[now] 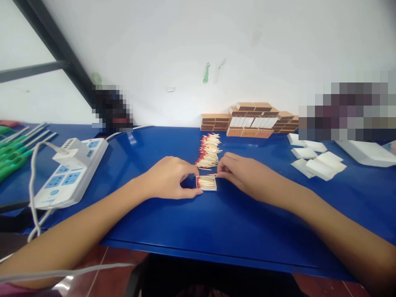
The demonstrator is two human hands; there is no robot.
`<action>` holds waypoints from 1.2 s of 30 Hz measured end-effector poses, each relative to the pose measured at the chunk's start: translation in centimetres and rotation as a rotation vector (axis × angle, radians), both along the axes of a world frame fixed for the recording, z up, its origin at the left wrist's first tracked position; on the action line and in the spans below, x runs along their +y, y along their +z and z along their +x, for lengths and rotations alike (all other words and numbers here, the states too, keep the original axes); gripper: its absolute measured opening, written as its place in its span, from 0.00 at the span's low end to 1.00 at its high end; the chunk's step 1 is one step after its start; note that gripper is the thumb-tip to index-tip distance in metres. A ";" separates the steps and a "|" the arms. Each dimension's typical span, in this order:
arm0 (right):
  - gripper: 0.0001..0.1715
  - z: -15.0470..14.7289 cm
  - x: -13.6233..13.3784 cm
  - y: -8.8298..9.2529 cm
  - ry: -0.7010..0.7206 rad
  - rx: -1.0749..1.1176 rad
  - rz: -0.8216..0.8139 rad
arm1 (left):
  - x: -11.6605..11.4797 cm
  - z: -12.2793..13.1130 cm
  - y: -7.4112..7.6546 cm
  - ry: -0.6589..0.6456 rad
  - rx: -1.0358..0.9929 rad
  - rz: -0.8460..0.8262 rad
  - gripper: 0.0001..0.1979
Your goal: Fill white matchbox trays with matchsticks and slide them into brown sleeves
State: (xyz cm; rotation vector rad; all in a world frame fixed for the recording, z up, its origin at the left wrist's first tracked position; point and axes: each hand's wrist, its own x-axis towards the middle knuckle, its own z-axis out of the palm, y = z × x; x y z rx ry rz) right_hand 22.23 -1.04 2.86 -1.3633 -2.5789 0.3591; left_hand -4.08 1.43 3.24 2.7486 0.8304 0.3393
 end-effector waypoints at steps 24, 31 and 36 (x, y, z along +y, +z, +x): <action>0.07 -2.2 -1.6 0.0 0.008 0.028 0.025 | -0.2 0.2 -0.1 -0.012 -0.004 0.023 0.17; 0.07 0.1 0.2 -0.3 -0.019 0.093 0.067 | -0.1 0.1 -0.1 0.002 -0.005 0.026 0.17; 0.13 1.4 1.2 -0.8 0.018 0.061 -0.075 | -0.1 0.1 0.0 0.006 -0.002 0.022 0.17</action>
